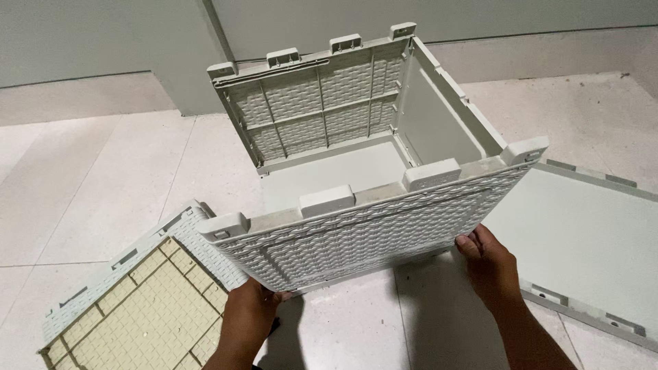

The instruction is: The person assembles a collapsible storage box by connecting multiple flat panels. They attach the base, side walls, and a lid, snapping them together to form a cube-shaped container.

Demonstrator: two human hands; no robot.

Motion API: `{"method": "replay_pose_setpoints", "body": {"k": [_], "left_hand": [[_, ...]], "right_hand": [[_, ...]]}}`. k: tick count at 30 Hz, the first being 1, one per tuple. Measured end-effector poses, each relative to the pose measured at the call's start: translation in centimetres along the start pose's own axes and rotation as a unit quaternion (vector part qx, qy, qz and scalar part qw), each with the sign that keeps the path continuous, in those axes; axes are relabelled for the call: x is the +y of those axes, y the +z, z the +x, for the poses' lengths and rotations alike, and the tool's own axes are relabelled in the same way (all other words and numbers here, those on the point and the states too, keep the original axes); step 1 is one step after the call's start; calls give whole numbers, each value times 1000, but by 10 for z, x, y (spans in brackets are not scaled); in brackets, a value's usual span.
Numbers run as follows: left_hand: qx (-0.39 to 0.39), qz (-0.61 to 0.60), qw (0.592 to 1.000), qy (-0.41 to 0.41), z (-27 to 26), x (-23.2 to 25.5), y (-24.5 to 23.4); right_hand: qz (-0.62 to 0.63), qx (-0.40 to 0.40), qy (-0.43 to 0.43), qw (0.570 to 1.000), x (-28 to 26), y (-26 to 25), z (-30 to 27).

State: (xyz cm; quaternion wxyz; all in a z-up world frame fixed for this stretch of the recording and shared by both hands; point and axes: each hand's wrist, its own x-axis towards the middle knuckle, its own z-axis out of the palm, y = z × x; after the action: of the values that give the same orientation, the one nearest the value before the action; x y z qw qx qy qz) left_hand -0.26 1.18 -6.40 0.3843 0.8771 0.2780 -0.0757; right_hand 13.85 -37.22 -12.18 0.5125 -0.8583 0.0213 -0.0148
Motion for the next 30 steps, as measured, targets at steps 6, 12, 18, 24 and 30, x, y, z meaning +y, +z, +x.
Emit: {"method": "replay_pose_setpoints", "body": {"k": [6,12,18,24,30], "left_hand": [[48,9,999,23,-1,-2,5],[58,19,998,20,0,-12,10],[87,11,991,98,0,-15,11],[30,19,999,-17,-10,0,4],[40,23,999,0,-8,3,3]], "right_hand": [[-81,55,-22,995,-2,6,-4],[-49,88,-31,994,-6,14,-10],[-91,94,-4,991,-6,19,-10],[-77,118,-19,990,10,28,-9],[-98,106,-79,986,17,24,0]]}}
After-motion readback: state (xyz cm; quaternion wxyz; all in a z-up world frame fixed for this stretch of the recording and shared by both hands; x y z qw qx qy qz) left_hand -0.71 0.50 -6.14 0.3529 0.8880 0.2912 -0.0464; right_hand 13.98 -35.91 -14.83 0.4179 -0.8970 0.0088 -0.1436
